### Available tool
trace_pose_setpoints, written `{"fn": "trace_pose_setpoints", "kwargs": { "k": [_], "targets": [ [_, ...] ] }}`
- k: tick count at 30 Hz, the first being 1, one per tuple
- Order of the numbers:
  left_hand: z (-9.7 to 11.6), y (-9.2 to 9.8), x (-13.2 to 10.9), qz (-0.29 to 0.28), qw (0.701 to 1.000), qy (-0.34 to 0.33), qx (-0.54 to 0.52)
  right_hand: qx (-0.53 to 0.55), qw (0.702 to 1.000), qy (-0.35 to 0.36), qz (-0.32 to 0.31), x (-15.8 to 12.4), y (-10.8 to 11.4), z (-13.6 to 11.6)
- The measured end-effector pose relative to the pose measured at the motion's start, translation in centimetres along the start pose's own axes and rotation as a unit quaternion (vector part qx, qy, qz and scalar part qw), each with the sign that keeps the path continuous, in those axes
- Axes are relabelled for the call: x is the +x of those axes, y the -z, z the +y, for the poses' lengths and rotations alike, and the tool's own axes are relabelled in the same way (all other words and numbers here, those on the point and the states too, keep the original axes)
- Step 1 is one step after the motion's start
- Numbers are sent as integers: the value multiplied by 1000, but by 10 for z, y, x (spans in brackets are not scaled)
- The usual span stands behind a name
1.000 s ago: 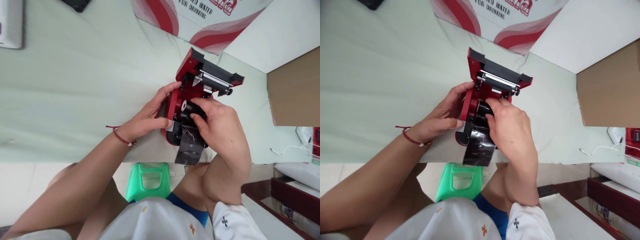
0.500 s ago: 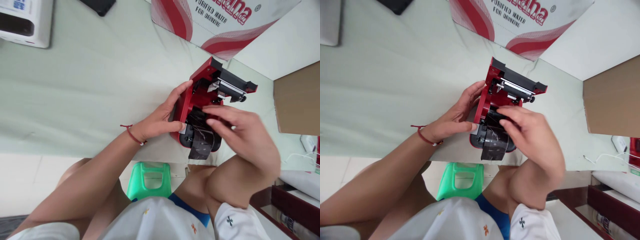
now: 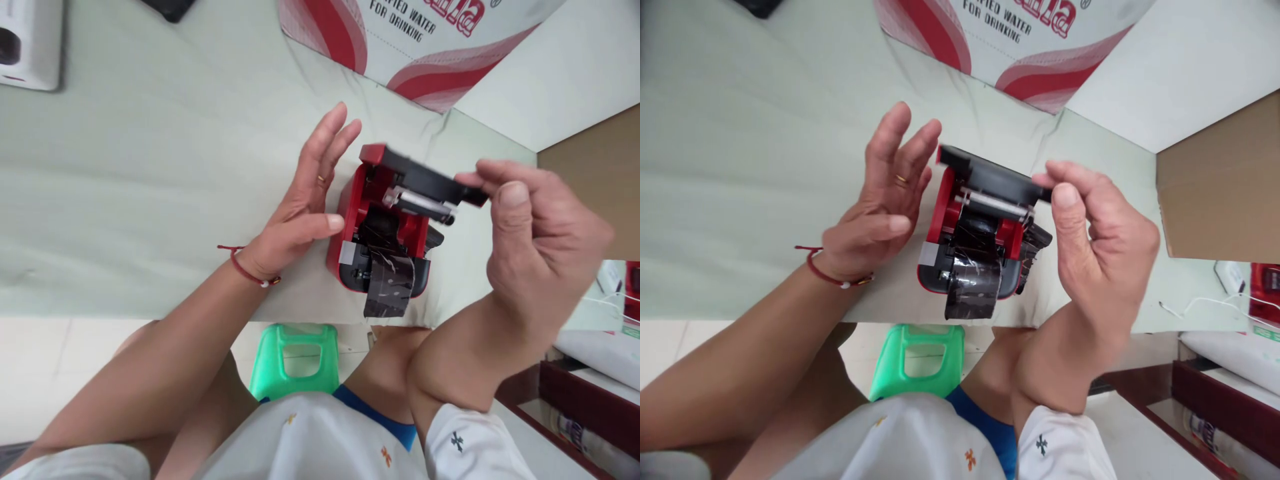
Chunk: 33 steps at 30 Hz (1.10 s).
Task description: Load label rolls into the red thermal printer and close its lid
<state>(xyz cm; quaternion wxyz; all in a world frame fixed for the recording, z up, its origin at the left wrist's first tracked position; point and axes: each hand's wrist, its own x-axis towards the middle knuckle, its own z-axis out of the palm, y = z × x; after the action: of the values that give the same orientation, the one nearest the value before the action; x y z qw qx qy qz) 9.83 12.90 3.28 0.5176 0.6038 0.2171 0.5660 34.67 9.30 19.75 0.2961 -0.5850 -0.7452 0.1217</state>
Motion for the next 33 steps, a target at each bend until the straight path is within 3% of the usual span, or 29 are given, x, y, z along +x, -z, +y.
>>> {"fn": "trace_pose_setpoints", "kwargs": {
  "k": [5,8,16,20,26,30,33],
  "targets": [
    [9,-4,2,7,999,-38,-11,-57,977,4,-204,-12,30,-5],
    [16,-8,-3,-5,999,-6,36,-83,961,30,-262,-14,33,-7],
    [8,-17,-5,23,999,1,47,-178,947,75,-255,-22,24,-18],
    [4,-19,-7,3,999,37,3,-200,943,94,-248,-21,21,-19],
    [4,-10,-8,-35,996,67,-40,-155,958,58,-234,-16,22,-13],
    [0,-4,-6,-84,994,32,-58,-91,949,104,-285,-17,29,-13],
    [-1,-4,-7,-77,995,45,-50,-62,924,160,-342,-21,35,-17]
  ]
}}
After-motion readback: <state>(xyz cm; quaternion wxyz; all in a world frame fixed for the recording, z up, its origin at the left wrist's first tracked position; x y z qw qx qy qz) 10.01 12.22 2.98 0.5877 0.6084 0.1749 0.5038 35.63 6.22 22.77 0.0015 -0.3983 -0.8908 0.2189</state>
